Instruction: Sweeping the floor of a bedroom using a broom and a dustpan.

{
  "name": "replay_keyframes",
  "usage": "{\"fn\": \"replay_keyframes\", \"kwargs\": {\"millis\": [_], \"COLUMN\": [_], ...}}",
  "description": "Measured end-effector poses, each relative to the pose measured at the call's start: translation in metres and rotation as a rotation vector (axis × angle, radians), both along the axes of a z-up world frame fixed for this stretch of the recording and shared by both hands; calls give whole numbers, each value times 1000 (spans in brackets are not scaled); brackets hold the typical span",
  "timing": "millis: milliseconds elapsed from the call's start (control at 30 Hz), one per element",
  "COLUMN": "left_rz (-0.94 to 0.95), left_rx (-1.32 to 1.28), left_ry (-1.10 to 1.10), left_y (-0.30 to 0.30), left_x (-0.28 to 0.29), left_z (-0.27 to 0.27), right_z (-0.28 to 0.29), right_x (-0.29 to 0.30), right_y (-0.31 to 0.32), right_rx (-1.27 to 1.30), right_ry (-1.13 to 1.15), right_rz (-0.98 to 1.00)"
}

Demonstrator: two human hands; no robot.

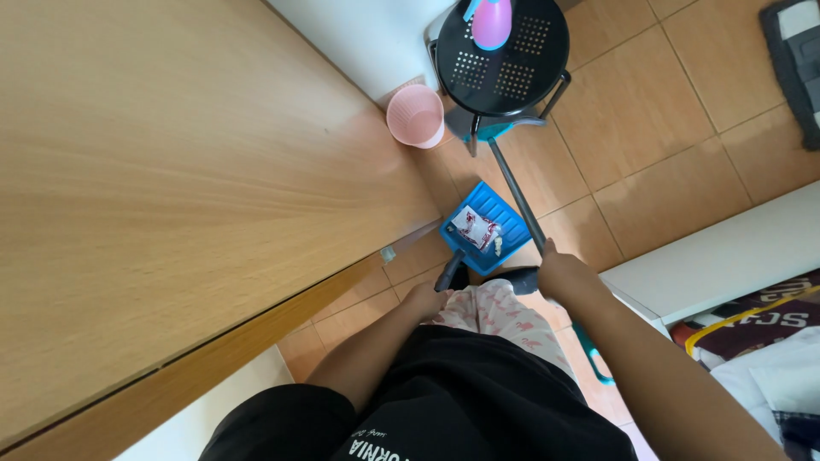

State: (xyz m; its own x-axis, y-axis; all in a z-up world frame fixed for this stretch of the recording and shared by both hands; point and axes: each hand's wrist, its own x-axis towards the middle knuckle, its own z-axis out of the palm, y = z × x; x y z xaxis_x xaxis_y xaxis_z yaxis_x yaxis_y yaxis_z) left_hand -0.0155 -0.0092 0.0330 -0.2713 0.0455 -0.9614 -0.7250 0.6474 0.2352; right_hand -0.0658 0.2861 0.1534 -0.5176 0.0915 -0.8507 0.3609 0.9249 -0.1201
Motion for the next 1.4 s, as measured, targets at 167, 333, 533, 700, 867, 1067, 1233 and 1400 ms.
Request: {"fn": "replay_keyframes", "kwargs": {"millis": [167, 333, 533, 700, 867, 1067, 1233, 1400], "left_rz": [-25, -18, -177, -191, -184, -136, -41, 75], "left_rx": [-29, -6, -22, 3, 37, 42, 0, -65], "left_ry": [24, -24, -16, -62, 1, 38, 101, 206], "left_y": [0, -6, -6, -8, -5, -24, -21, 10], "left_x": [-2, 3, -5, -2, -4, 1, 16, 38], "left_z": [9, -7, -11, -41, -22, -32, -19, -23], "right_z": [20, 37, 30, 24, -14, -79, 29, 1], "right_x": [15, 31, 62, 104, 196, 312, 279, 210], "right_y": [17, 13, 21, 19, 40, 127, 148, 223], "right_rx": [124, 81, 21, 7, 22, -5, -32, -62], "right_ry": [-103, -133, -155, -240, -117, -107, -10, 89], "right_rz": [112, 29, -102, -233, -161, -66, -71, -32]}}
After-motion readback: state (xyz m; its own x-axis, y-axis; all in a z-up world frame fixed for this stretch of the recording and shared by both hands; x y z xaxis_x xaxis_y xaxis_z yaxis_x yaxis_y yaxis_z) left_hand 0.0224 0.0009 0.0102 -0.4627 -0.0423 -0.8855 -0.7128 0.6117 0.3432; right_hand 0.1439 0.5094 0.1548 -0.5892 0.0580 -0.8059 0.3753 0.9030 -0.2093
